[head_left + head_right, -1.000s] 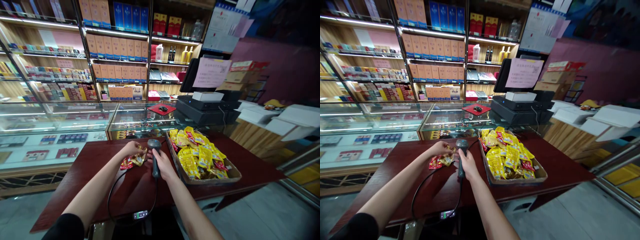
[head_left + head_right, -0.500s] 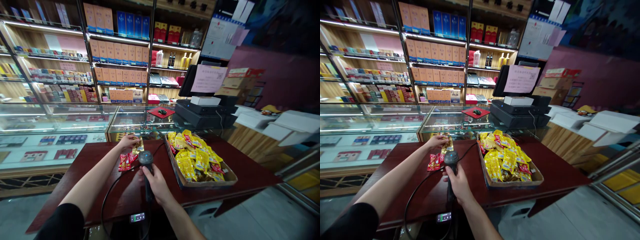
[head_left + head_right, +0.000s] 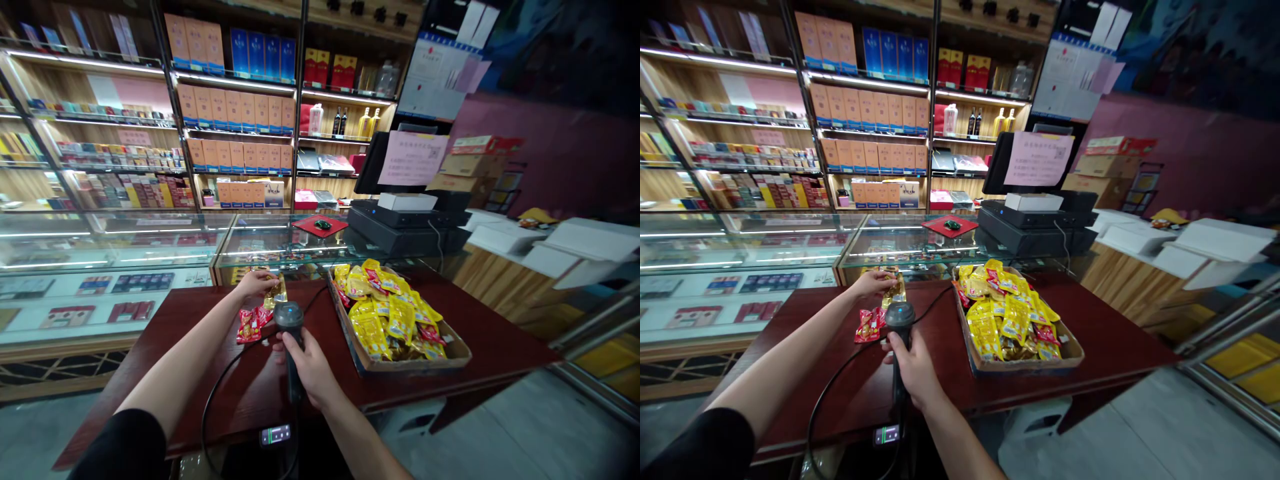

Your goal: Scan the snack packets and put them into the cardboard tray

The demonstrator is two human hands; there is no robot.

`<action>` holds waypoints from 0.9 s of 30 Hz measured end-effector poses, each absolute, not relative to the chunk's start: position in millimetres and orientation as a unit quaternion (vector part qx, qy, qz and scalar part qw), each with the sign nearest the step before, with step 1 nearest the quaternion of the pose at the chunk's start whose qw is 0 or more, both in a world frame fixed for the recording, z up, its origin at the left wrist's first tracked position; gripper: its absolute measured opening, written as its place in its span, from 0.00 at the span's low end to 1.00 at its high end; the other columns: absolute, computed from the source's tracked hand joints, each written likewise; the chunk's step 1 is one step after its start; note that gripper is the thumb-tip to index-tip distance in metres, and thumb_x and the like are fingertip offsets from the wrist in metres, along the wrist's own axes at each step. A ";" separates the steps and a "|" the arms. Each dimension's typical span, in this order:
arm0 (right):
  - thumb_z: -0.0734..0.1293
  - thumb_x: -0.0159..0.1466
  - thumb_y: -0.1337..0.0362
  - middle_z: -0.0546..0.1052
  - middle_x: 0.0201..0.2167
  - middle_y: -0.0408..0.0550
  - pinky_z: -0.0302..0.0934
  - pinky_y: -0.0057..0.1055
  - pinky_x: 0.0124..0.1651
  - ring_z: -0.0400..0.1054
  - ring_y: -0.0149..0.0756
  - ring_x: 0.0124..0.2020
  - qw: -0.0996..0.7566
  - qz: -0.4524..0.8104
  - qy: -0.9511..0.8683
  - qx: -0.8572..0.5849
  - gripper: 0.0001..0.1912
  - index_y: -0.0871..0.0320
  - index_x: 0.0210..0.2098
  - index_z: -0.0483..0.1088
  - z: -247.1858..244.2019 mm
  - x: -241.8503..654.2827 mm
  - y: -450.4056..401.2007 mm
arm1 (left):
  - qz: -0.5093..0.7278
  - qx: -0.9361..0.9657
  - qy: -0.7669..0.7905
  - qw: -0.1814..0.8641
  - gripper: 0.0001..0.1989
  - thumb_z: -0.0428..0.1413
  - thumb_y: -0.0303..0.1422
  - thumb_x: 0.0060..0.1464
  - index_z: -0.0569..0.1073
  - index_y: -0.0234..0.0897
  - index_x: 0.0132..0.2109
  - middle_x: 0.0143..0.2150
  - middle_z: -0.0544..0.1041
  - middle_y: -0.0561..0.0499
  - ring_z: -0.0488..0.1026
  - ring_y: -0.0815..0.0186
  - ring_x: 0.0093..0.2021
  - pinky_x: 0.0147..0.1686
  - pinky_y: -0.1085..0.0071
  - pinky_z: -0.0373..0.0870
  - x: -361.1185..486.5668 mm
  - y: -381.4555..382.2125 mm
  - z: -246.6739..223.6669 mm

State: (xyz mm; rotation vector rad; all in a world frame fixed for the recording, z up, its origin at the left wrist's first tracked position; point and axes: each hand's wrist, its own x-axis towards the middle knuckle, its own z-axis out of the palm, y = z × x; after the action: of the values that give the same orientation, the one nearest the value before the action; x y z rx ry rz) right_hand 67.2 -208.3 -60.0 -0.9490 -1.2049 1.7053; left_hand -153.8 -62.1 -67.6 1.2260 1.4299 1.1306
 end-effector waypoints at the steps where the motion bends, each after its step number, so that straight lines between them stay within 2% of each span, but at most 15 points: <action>1: 0.69 0.56 0.46 0.78 0.34 0.50 0.66 0.29 0.30 0.72 0.32 0.28 0.411 0.677 -0.478 -0.379 0.27 0.60 0.45 0.67 -59.5 67.4 -208.3 | 0.459 0.499 0.579 0.453 0.29 0.68 0.48 0.30 0.77 0.34 0.40 0.28 0.75 0.53 0.69 0.72 0.24 0.24 0.75 0.65 -153.2 -62.8 -67.3; 10: 0.69 0.56 0.47 0.77 0.36 0.50 0.67 0.29 0.30 0.71 0.30 0.26 0.411 0.685 -0.468 -0.377 0.26 0.60 0.45 0.66 -62.8 67.5 -209.2 | 0.458 0.496 0.573 0.465 0.27 0.69 0.47 0.31 0.77 0.33 0.37 0.26 0.75 0.53 0.68 0.73 0.23 0.24 0.76 0.64 -141.4 -69.7 -63.2; 19: 0.70 0.55 0.47 0.76 0.36 0.49 0.68 0.29 0.33 0.73 0.33 0.31 0.433 0.679 -0.465 -0.368 0.25 0.60 0.43 0.67 -66.1 66.7 -211.2 | 0.457 0.475 0.582 0.476 0.28 0.70 0.44 0.27 0.77 0.32 0.36 0.25 0.74 0.54 0.67 0.74 0.22 0.24 0.76 0.63 -130.1 -80.0 -58.0; 27: 0.70 0.55 0.49 0.77 0.34 0.48 0.68 0.30 0.32 0.71 0.30 0.26 0.421 0.682 -0.466 -0.375 0.24 0.60 0.42 0.67 -63.2 69.1 -210.4 | 0.432 0.480 0.608 0.462 0.26 0.70 0.43 0.29 0.79 0.36 0.38 0.26 0.74 0.54 0.67 0.73 0.24 0.24 0.76 0.64 -134.8 -75.9 -63.3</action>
State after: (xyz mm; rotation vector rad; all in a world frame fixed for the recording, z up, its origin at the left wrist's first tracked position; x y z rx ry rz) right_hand 69.1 -210.4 -63.2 -0.9408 -1.1673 1.7089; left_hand -134.8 -75.9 -63.3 1.1798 1.4959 1.0617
